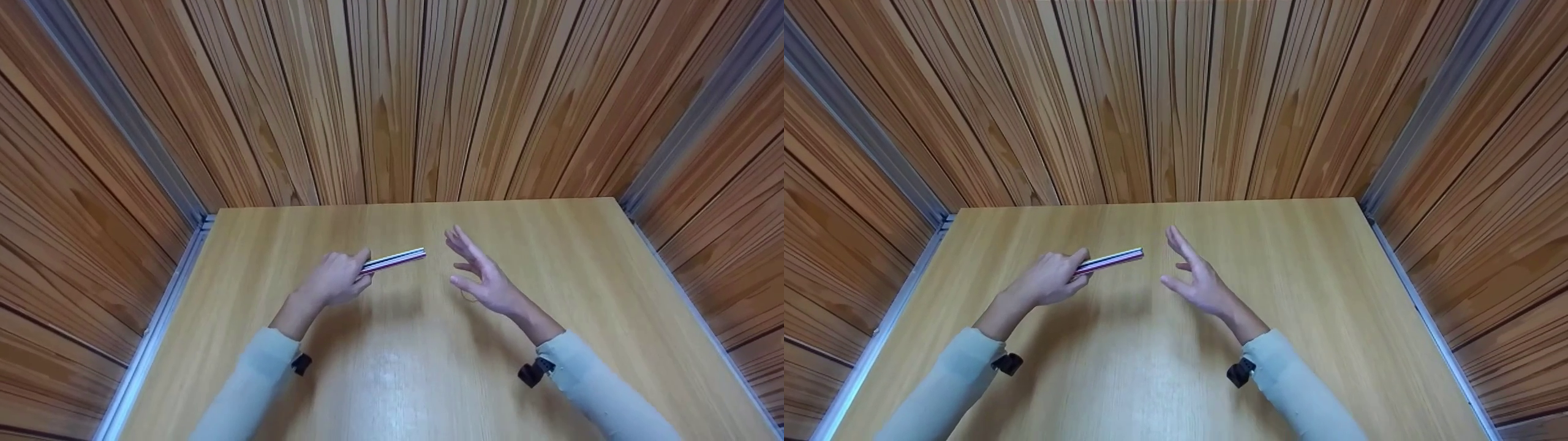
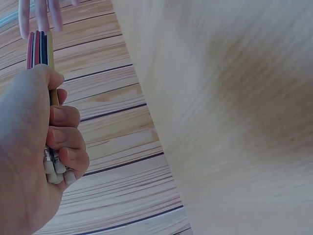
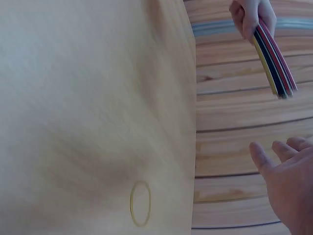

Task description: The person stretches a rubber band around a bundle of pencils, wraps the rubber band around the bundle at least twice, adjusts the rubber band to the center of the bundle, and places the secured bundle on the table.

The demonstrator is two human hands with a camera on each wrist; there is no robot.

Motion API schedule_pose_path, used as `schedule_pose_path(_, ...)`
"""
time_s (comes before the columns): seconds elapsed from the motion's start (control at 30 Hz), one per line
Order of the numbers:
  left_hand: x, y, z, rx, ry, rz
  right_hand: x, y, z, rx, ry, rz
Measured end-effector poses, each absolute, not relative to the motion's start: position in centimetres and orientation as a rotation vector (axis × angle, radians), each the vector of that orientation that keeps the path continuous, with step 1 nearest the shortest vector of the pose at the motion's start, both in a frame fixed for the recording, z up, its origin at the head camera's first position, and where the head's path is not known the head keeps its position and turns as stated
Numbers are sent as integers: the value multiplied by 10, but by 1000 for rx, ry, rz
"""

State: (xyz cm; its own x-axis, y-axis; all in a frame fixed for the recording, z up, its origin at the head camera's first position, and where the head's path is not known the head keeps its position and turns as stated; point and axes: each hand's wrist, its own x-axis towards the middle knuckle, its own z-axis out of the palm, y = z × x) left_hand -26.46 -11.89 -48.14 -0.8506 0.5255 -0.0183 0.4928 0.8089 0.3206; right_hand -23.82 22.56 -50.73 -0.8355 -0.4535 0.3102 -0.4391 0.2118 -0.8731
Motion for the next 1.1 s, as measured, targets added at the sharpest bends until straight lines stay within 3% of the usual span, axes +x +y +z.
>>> schedule_pose_path(0.17, -263, -122, -481, 785, 2880, 472, -245, 239, -503, -908, 2552, -1676)
schedule_pose_path(0.5, -263, -121, -480, 753, 2871, 465, -262, 265, -500, -1018, 2869, -1057)
schedule_pose_path(0.73, -262, -121, -480, 789, 2892, 426, -265, 277, -511, -914, 2854, -750)
schedule_pose_path(1.1, -261, -121, -486, 752, 2881, 434, -261, 284, -543, -767, 2808, -637)
